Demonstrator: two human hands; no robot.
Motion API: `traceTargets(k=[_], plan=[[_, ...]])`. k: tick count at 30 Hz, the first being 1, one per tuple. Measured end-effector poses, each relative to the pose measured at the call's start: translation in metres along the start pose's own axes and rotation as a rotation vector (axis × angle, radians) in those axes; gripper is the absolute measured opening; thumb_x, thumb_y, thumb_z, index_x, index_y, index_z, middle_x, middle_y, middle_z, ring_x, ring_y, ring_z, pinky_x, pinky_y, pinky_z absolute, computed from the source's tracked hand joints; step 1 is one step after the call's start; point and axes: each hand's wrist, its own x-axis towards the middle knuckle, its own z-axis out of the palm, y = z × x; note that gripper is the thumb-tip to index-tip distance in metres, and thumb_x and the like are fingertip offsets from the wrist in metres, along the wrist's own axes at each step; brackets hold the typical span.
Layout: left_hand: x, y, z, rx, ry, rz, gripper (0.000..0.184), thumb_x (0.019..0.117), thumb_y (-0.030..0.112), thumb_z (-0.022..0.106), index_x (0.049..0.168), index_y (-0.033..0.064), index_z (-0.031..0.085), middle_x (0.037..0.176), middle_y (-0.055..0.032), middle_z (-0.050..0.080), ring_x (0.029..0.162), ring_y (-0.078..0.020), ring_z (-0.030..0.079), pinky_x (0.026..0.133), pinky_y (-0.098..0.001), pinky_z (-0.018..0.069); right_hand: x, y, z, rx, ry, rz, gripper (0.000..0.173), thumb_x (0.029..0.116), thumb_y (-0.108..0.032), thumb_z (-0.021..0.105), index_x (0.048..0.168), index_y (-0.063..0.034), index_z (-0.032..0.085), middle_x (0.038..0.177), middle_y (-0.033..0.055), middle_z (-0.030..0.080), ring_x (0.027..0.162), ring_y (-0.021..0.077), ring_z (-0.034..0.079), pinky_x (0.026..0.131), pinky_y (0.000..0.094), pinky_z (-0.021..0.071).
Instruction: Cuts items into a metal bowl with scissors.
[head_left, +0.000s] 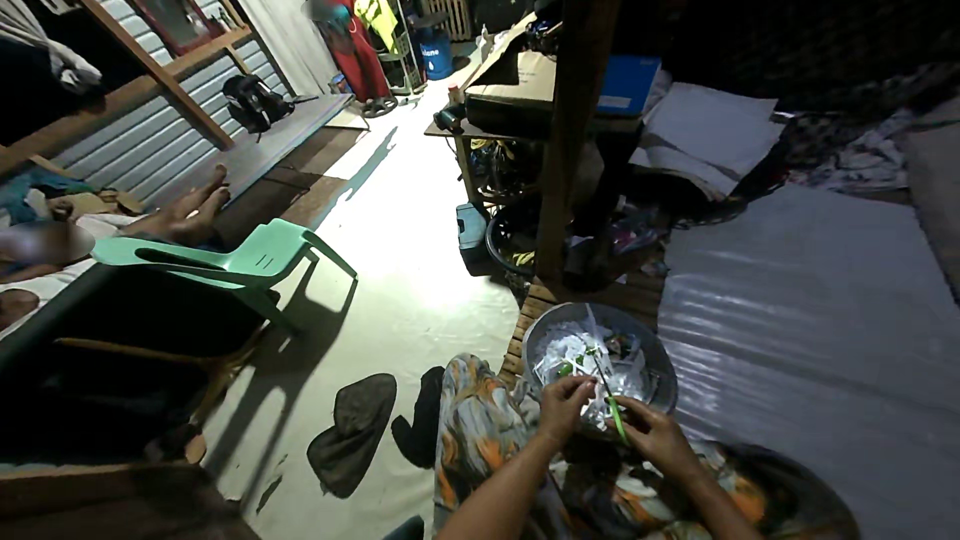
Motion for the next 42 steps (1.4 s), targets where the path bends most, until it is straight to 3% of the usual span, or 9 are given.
traceTargets(k=[7, 14, 18, 22, 26, 29, 34, 38, 42], plan=[[0.002, 0.001, -0.007, -0.049, 0.056, -0.045, 0.025, 0.1021, 0.008, 0.058, 0.119, -0.0076, 0.068, 0.102, -0.0117, 0.072, 0.084, -0.0077, 0.066, 0.082, -0.0259, 0.0554, 0.000, -0.001, 0.001, -0.037, 0.016, 0.005, 0.038, 0.0873, -0.002, 0.072, 0.124, 0.0051, 0.067, 0.095, 0.0147, 0.073, 0.074, 0.0134, 0.068, 0.074, 0.0301, 0.0573], [0.005, 0.007, -0.012, -0.095, 0.065, -0.078, 0.022, 0.1006, 0.004, 0.060, 0.115, -0.0095, 0.068, 0.100, -0.0128, 0.071, 0.081, -0.0070, 0.065, 0.079, -0.0250, 0.0547, 0.001, 0.007, 0.003, -0.016, 0.048, -0.016, 0.039, 0.0881, -0.005, 0.072, 0.125, 0.0059, 0.065, 0.093, 0.0127, 0.072, 0.072, 0.0084, 0.064, 0.070, 0.0263, 0.0550], [-0.004, 0.007, -0.018, -0.080, 0.040, -0.084, 0.023, 0.1007, 0.005, 0.060, 0.116, -0.0099, 0.068, 0.101, -0.0154, 0.071, 0.082, -0.0099, 0.065, 0.081, -0.0272, 0.0547, -0.002, 0.014, -0.002, -0.075, -0.005, -0.071, 0.042, 0.0887, -0.006, 0.070, 0.126, 0.0103, 0.063, 0.099, 0.0189, 0.071, 0.077, 0.0114, 0.064, 0.075, 0.0284, 0.0556], [-0.002, 0.011, -0.020, -0.040, 0.018, -0.104, 0.024, 0.1005, 0.006, 0.061, 0.117, -0.0101, 0.068, 0.103, -0.0178, 0.071, 0.085, -0.0122, 0.064, 0.083, -0.0287, 0.0535, 0.000, 0.012, -0.001, -0.073, -0.011, -0.101, 0.044, 0.0873, -0.010, 0.070, 0.125, 0.0113, 0.062, 0.096, 0.0153, 0.070, 0.074, 0.0008, 0.062, 0.071, 0.0173, 0.0530], [0.006, 0.013, -0.020, -0.006, 0.004, -0.053, 0.023, 0.0997, 0.005, 0.063, 0.114, -0.0111, 0.069, 0.108, -0.0209, 0.070, 0.096, -0.0178, 0.067, 0.091, -0.0331, 0.0533, 0.003, 0.010, -0.004, -0.089, -0.002, -0.115, 0.045, 0.0878, -0.010, 0.070, 0.125, 0.0141, 0.061, 0.098, 0.0192, 0.069, 0.075, 0.0016, 0.060, 0.071, 0.0169, 0.0515], [0.010, 0.007, -0.018, 0.011, -0.002, -0.021, 0.022, 0.0998, 0.006, 0.063, 0.113, -0.0114, 0.069, 0.108, -0.0221, 0.070, 0.097, -0.0211, 0.068, 0.093, -0.0357, 0.0533, 0.003, 0.009, -0.006, -0.068, -0.004, -0.089, 0.044, 0.0883, -0.008, 0.069, 0.126, 0.0138, 0.060, 0.097, 0.0154, 0.068, 0.075, -0.0038, 0.059, 0.070, 0.0119, 0.0501], [0.009, 0.008, -0.019, 0.036, -0.012, -0.056, 0.025, 0.1016, 0.009, 0.061, 0.114, -0.0110, 0.068, 0.109, -0.0222, 0.070, 0.098, -0.0221, 0.067, 0.094, -0.0373, 0.0525, 0.004, 0.007, -0.006, -0.064, -0.037, -0.084, 0.045, 0.0880, -0.010, 0.069, 0.125, 0.0140, 0.060, 0.095, 0.0126, 0.070, 0.074, -0.0050, 0.060, 0.070, 0.0125, 0.0515], [0.010, 0.006, -0.016, 0.022, -0.016, -0.018, 0.023, 0.1001, 0.008, 0.062, 0.113, -0.0102, 0.069, 0.107, -0.0193, 0.071, 0.096, -0.0163, 0.067, 0.092, -0.0329, 0.0530, 0.002, 0.006, -0.006, -0.089, -0.013, -0.068, 0.041, 0.0880, -0.005, 0.070, 0.124, 0.0126, 0.062, 0.096, 0.0185, 0.071, 0.077, 0.0088, 0.066, 0.075, 0.0255, 0.0568], [0.009, -0.001, -0.014, 0.016, -0.013, 0.003, 0.021, 0.0981, 0.006, 0.064, 0.111, -0.0093, 0.069, 0.105, -0.0168, 0.071, 0.093, -0.0122, 0.066, 0.090, -0.0294, 0.0536, 0.002, 0.012, -0.002, -0.099, 0.031, -0.068, 0.041, 0.0866, -0.007, 0.072, 0.124, 0.0099, 0.065, 0.094, 0.0199, 0.072, 0.076, 0.0160, 0.068, 0.074, 0.0318, 0.0578]])
